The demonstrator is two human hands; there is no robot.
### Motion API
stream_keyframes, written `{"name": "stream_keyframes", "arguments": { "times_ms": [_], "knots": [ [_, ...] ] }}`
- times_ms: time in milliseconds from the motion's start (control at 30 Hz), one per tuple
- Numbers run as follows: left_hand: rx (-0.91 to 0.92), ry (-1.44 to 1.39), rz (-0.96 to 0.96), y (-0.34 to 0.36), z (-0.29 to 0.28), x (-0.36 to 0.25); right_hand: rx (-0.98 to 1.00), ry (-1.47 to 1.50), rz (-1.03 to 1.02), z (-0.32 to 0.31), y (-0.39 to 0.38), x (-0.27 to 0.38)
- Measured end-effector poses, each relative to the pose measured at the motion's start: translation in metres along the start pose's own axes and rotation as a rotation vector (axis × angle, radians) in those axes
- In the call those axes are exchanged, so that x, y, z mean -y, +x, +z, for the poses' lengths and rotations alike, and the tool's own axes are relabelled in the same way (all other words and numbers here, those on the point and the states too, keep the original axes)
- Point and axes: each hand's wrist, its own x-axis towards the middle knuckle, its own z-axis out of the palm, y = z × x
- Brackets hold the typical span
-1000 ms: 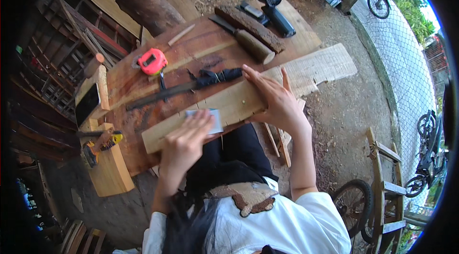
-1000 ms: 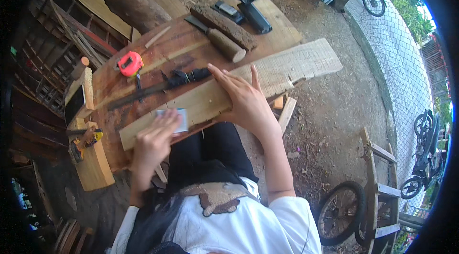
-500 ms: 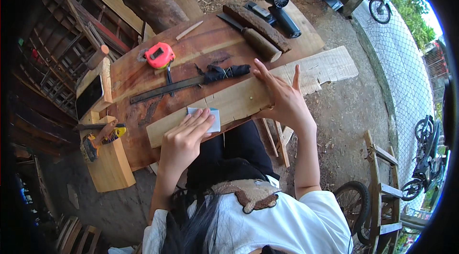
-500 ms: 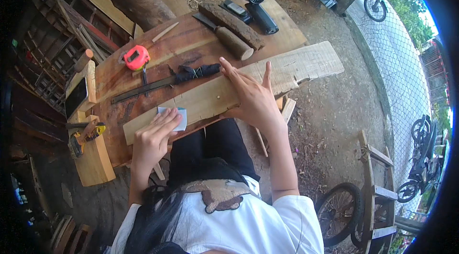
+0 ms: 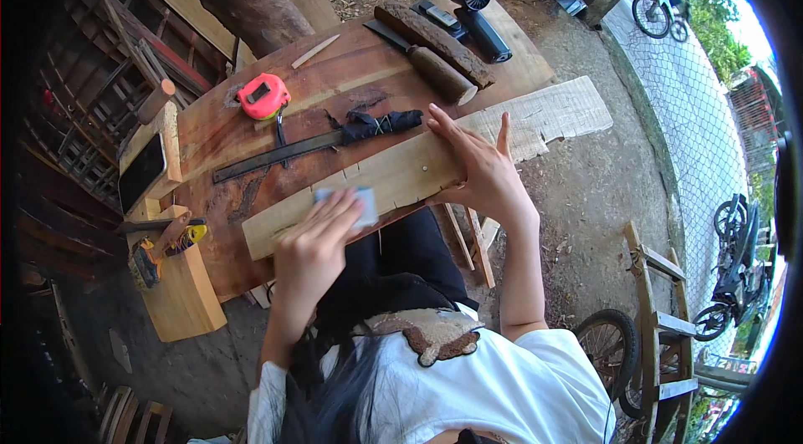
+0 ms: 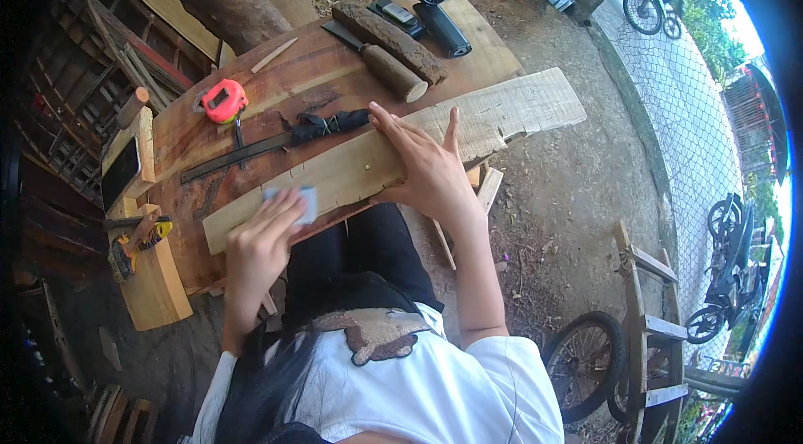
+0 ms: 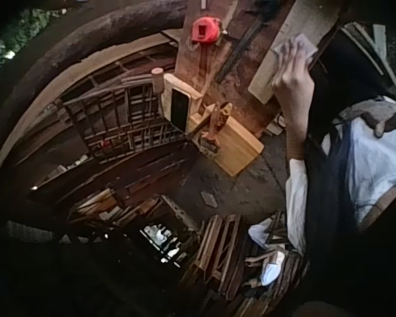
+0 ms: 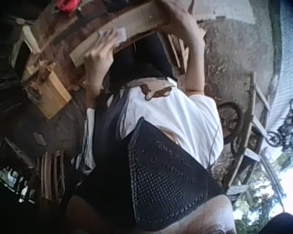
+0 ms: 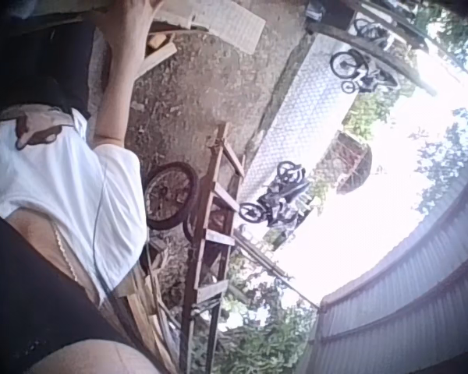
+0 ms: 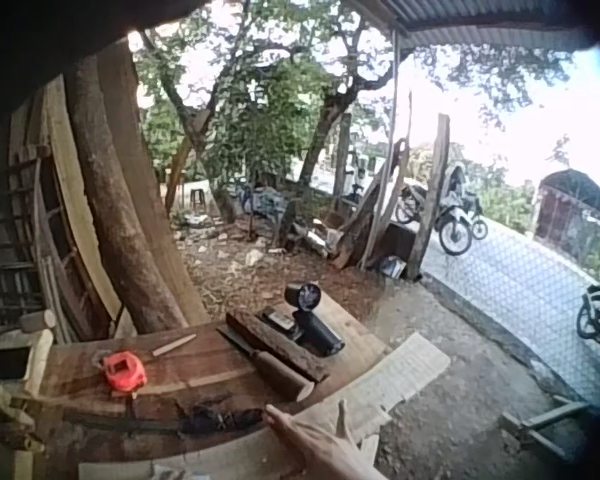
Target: Measuring, sawing, and sanding a piece of wood at a workbench.
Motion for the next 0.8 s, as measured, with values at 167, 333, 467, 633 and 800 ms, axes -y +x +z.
{"name": "stream_keyframes", "arguments": {
  "times_ms": [167,333,467,633,800],
  "knots": [
    [0.017,0.079,0.056,0.001,0.006,-0.009,-0.012,0.044,-0.009,0.003,0.003,0.001],
    [-0.016,0.045,0.17,0.037,0.042,-0.026,-0.007,-0.067,-0.016,0.001,0.007,0.008],
    [-0.083,0.014,0.022,0.005,0.013,-0.008,-0.011,0.11,0.006,0.001,0.003,0.001],
    [-0.17,0.132,-0.25,-0.046,-0.025,0.023,0.006,0.123,0.05,-0.002,0.001,0.003],
    [-0.177,0.181,-0.153,0.002,0.016,-0.013,-0.022,0.095,0.009,-0.003,0.005,0.008]
  ]
}}
